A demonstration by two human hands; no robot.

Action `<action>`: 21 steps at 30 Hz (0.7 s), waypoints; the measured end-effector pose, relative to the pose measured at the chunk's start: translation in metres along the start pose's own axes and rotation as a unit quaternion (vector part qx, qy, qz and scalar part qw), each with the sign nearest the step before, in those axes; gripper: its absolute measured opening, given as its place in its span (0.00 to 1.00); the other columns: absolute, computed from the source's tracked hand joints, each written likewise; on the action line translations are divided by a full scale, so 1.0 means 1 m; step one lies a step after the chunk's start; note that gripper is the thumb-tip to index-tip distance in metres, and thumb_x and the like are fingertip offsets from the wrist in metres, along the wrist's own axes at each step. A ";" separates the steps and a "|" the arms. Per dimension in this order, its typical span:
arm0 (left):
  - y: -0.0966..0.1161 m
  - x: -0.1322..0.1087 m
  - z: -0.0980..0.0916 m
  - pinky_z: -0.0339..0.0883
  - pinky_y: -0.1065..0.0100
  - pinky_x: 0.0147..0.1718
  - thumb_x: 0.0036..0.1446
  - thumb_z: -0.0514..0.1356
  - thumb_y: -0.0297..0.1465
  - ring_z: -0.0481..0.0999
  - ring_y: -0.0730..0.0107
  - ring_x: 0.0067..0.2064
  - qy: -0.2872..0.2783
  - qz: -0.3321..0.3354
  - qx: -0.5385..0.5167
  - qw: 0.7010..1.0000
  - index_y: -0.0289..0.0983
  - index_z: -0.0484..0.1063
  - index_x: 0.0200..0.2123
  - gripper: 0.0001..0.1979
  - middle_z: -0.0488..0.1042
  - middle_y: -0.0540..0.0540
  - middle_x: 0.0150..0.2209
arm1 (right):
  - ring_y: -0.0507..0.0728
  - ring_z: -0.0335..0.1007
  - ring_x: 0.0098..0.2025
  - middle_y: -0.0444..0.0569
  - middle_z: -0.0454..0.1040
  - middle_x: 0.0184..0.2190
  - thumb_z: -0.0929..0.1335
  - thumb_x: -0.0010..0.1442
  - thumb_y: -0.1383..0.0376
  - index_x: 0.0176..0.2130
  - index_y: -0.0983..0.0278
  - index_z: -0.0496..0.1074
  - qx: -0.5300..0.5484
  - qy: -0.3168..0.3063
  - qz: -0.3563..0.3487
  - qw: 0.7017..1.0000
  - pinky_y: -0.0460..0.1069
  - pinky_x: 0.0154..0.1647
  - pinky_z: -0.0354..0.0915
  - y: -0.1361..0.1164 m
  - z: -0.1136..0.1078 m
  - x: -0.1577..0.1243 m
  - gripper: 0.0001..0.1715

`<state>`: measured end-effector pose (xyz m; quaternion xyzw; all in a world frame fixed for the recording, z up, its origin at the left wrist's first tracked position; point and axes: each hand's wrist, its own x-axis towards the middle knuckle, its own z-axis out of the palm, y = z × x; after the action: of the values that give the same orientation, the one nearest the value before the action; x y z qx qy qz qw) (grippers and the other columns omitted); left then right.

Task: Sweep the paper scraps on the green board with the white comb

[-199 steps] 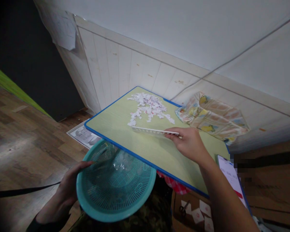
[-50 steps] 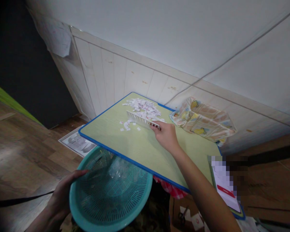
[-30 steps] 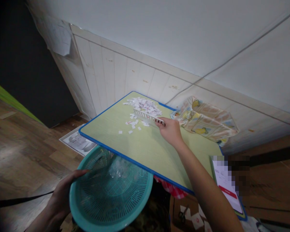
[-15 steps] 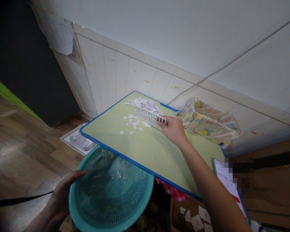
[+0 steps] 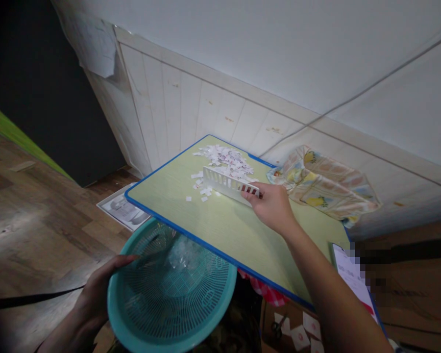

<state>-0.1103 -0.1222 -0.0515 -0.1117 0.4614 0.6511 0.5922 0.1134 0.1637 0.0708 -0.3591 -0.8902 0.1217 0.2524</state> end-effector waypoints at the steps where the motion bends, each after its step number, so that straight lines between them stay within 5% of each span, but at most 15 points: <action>1: 0.001 -0.001 0.001 0.82 0.63 0.27 0.52 0.67 0.21 0.87 0.51 0.29 -0.003 0.000 -0.002 1.000 0.33 0.84 0.27 0.06 0.87 0.40 0.26 | 0.56 0.72 0.26 0.46 0.80 0.25 0.70 0.61 0.58 0.38 0.64 0.84 0.012 -0.004 -0.002 1.000 0.49 0.27 0.60 -0.002 -0.001 -0.003 0.14; 14: 0.007 -0.009 0.011 0.79 0.65 0.23 0.55 0.62 0.18 0.82 0.60 0.21 0.019 -0.031 -0.012 0.999 0.34 0.81 0.25 0.11 0.84 0.42 0.20 | 0.61 0.79 0.31 0.50 0.84 0.31 0.72 0.60 0.58 0.40 0.63 0.84 0.016 -0.012 0.034 0.999 0.51 0.30 0.68 0.013 -0.026 -0.033 0.14; 21: 0.006 -0.009 0.010 0.80 0.64 0.24 0.55 0.63 0.18 0.83 0.58 0.22 0.027 -0.025 -0.008 0.999 0.32 0.82 0.26 0.11 0.85 0.40 0.23 | 0.59 0.77 0.29 0.48 0.83 0.28 0.72 0.61 0.58 0.39 0.63 0.84 0.004 0.017 0.005 1.000 0.49 0.28 0.65 0.005 -0.011 -0.023 0.13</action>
<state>-0.1090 -0.1198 -0.0374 -0.1453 0.4691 0.6365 0.5948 0.1362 0.1513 0.0698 -0.3645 -0.8837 0.1202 0.2679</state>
